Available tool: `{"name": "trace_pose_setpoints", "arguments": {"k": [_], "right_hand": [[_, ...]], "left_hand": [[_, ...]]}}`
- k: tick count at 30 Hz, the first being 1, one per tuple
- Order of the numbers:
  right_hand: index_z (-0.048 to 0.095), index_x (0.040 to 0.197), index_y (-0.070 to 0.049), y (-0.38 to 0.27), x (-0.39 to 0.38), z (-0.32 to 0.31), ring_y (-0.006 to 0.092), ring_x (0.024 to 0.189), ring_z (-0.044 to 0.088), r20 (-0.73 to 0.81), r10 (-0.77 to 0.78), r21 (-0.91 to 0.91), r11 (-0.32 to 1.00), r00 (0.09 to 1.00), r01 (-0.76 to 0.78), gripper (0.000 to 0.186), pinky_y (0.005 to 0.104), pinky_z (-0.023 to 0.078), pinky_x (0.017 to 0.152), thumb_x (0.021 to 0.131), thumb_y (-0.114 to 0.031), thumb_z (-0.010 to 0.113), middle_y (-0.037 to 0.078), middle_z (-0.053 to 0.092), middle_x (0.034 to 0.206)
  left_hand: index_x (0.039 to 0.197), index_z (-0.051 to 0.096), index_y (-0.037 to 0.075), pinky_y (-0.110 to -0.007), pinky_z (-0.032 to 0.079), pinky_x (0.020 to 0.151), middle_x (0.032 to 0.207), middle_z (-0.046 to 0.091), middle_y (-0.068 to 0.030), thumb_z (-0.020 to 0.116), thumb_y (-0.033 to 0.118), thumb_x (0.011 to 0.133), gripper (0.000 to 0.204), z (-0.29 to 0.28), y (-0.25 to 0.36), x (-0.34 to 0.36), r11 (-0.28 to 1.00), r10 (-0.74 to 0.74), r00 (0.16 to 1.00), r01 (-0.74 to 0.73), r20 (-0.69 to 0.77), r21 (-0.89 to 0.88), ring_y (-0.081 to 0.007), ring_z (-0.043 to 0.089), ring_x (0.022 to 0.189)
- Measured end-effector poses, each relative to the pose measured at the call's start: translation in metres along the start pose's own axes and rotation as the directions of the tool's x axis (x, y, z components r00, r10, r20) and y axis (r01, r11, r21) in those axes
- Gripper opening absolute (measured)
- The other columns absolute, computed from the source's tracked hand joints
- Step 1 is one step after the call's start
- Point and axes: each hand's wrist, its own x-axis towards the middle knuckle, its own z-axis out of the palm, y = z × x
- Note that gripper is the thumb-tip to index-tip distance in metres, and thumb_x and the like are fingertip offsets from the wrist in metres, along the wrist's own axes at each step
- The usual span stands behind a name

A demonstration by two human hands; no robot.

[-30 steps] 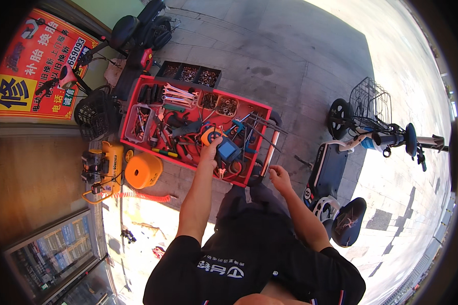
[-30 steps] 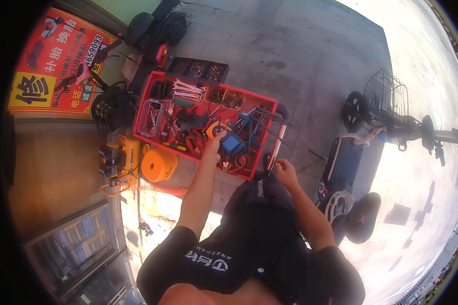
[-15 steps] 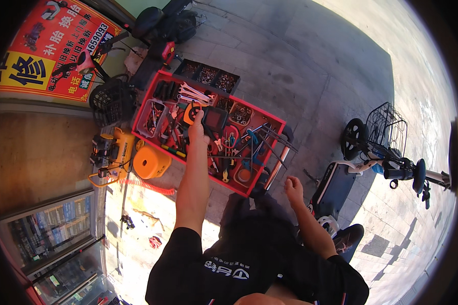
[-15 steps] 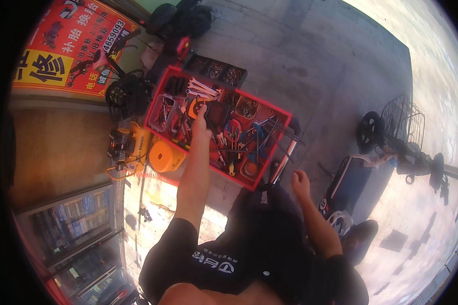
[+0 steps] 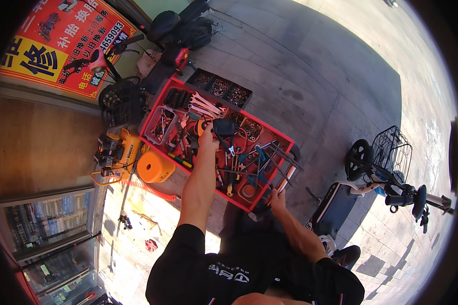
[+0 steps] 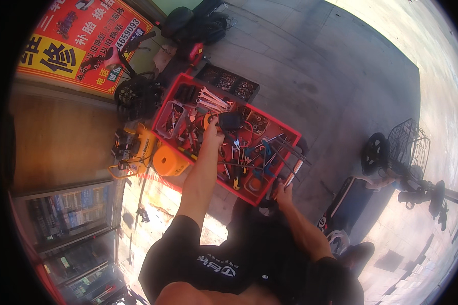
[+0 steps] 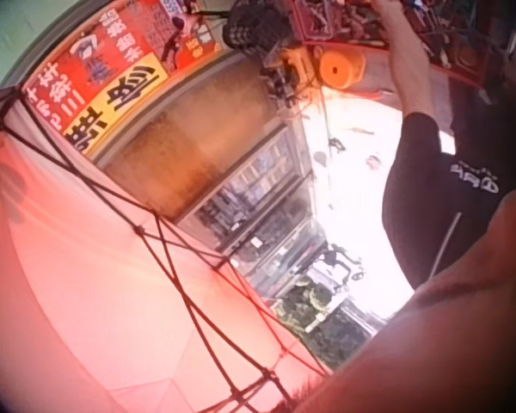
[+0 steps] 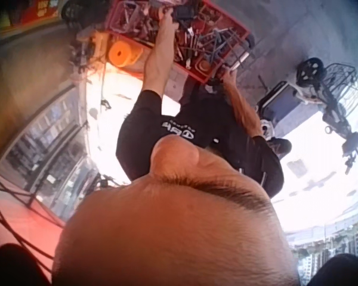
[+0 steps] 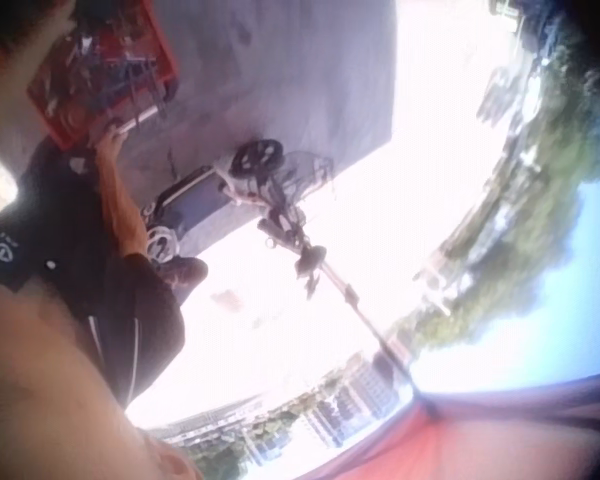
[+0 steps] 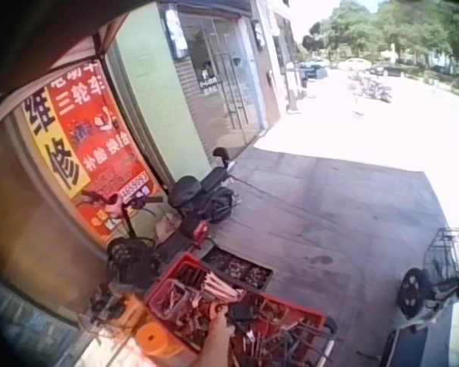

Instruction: The person gathers tools inside a workshop, then moves outside to an electric scooter. They use a hex key to loosen and tighten screws on the scooter's deck and seat area, then remove the deck cover.

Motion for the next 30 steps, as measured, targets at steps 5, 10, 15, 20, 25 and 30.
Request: {"name": "trace_pose_setpoints", "arguments": {"k": [5, 10, 15, 20, 25, 30], "right_hand": [[0.037, 0.107, -0.009, -0.001, 0.004, -0.004, 0.0184, 0.048, 0.052, -0.005, -0.002, -0.096, 0.995, 1.0, 0.001, 0.015, 0.032, 0.046, 0.043, 0.102, -0.02, 0.045, 0.008, 0.051, 0.068], [0.035, 0.107, -0.01, -0.003, 0.014, -0.006, 0.0195, 0.047, 0.052, -0.008, -0.044, -0.099, 0.994, 0.999, 0.043, 0.014, 0.034, 0.047, 0.042, 0.101, -0.019, 0.044, 0.008, 0.05, 0.067], [0.036, 0.106, -0.01, -0.02, 0.023, -0.005, 0.0205, 0.047, 0.052, 0.023, -0.044, -0.161, 0.986, 0.999, 0.047, 0.014, 0.0339, 0.047, 0.042, 0.1, -0.019, 0.044, 0.009, 0.05, 0.066], [0.037, 0.105, -0.009, -0.054, 0.035, 0.006, 0.0209, 0.047, 0.053, 0.045, 0.002, -0.179, 0.984, 0.999, 0.006, 0.015, 0.0336, 0.047, 0.041, 0.1, -0.02, 0.045, 0.009, 0.05, 0.065], [0.039, 0.103, -0.01, -0.08, 0.076, -0.006, 0.0212, 0.048, 0.051, 0.083, -0.031, -0.222, 0.974, 0.996, 0.049, 0.016, 0.0357, 0.047, 0.042, 0.099, -0.023, 0.047, 0.008, 0.049, 0.066], [0.041, 0.104, -0.01, -0.109, 0.142, -0.047, 0.0209, 0.047, 0.049, 0.124, -0.121, -0.336, 0.929, 0.985, 0.156, 0.016, 0.0358, 0.045, 0.042, 0.098, -0.022, 0.048, 0.007, 0.048, 0.065]], "left_hand": [[0.129, 0.053, 0.004, -0.048, 0.054, 0.087, 0.119, 0.059, -0.0156, 0.076, 0.027, 0.084, 0.055, -0.04, 0.027, -0.004, 0.944, -0.171, 0.985, 0.153, 0.036, 0.293, -0.0338, 0.06, 0.106], [0.128, 0.049, 0.0, -0.05, 0.045, 0.09, 0.127, 0.05, -0.0244, 0.072, 0.03, 0.082, 0.059, -0.106, 0.091, 0.02, -0.325, 0.589, 0.525, -0.542, 0.614, 0.775, -0.04, 0.057, 0.104], [0.141, 0.028, 0.001, -0.048, 0.042, 0.097, 0.124, 0.053, -0.0264, 0.065, 0.031, 0.085, 0.074, -0.153, 0.127, 0.081, 0.123, 0.916, 0.381, 0.032, -0.126, 0.992, -0.0423, 0.056, 0.108], [0.146, 0.014, 0.0, -0.052, 0.042, 0.098, 0.132, 0.046, -0.0347, 0.056, 0.028, 0.09, 0.075, -0.209, 0.112, 0.109, 0.344, 0.774, 0.626, -0.292, -0.093, 0.893, -0.0493, 0.053, 0.113], [0.145, 0.015, 0.002, -0.053, 0.043, 0.095, 0.128, 0.05, -0.0334, 0.05, 0.023, 0.093, 0.066, -0.218, 0.087, 0.092, 0.409, 0.789, 0.61, -0.424, -0.079, 0.808, -0.0487, 0.054, 0.112], [0.144, 0.014, 0.004, -0.054, 0.045, 0.092, 0.124, 0.053, -0.0331, 0.048, 0.022, 0.094, 0.063, -0.189, 0.055, 0.056, 0.536, 0.722, 0.656, -0.329, -0.22, 0.777, -0.0491, 0.055, 0.11]]}}
